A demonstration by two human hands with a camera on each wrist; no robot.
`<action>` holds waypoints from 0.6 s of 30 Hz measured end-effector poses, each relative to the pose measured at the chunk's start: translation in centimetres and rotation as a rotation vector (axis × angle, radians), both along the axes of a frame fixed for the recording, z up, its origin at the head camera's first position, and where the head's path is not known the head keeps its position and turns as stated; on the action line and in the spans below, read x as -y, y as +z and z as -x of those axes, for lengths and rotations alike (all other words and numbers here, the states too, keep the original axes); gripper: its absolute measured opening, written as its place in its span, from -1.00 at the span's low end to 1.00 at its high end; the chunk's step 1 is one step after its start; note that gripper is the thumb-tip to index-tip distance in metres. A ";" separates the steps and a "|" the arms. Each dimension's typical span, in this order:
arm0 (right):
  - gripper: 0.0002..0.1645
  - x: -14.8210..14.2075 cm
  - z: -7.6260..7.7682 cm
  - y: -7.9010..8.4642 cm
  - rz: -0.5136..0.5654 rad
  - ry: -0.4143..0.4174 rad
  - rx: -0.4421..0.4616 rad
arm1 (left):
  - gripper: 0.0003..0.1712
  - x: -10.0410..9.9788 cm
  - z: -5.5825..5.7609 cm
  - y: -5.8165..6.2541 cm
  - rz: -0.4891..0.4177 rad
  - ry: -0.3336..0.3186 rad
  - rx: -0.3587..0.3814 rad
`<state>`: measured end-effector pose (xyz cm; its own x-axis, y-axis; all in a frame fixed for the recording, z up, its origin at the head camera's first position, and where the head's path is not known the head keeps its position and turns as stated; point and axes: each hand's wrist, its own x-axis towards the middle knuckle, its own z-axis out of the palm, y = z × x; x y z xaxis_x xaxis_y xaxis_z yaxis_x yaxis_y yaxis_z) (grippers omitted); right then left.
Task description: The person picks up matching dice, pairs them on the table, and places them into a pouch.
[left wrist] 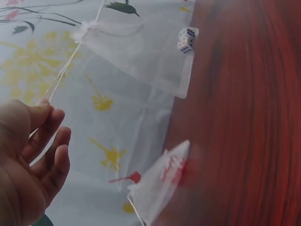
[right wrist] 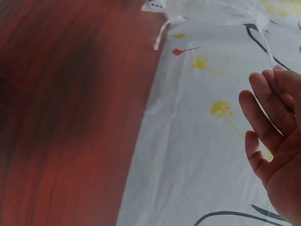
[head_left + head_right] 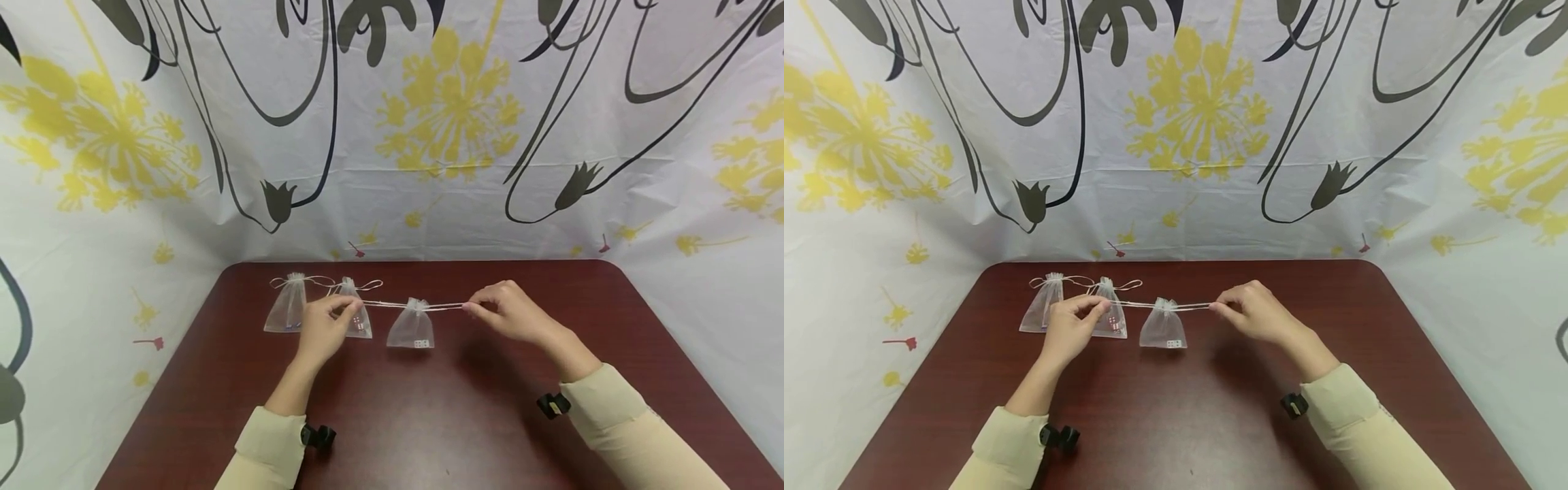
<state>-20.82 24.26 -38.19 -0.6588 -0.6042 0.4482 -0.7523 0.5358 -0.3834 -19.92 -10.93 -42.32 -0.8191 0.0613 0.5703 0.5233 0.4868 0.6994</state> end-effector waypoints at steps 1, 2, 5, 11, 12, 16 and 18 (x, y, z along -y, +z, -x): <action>-0.80 0.1 0.2 -0.2 -0.012 -0.011 0.010 | -0.92 0.1 0.3 -0.1 0.039 0.008 0.008; -0.80 0.3 0.5 -0.5 -0.023 -0.022 0.018 | -0.90 0.2 0.7 -0.2 0.082 0.020 0.018; -0.81 0.9 1.7 -1.2 -0.064 -0.072 0.029 | -0.84 0.6 1.9 -0.5 0.232 0.073 0.058; -0.80 2.7 4.0 -2.7 -0.143 -0.185 0.024 | -0.78 0.8 4.4 -0.9 0.458 0.158 0.213; -0.79 3.0 4.3 -2.9 -0.152 -0.203 0.025 | -0.78 0.8 4.7 -1.0 0.482 0.161 0.229; -0.71 3.9 4.9 -3.5 -0.145 -0.302 0.033 | -0.60 0.8 5.6 -1.4 0.551 0.160 0.252; -0.55 4.1 4.8 -3.4 -0.137 -0.364 0.049 | -0.49 0.7 5.8 -1.4 0.571 0.156 0.236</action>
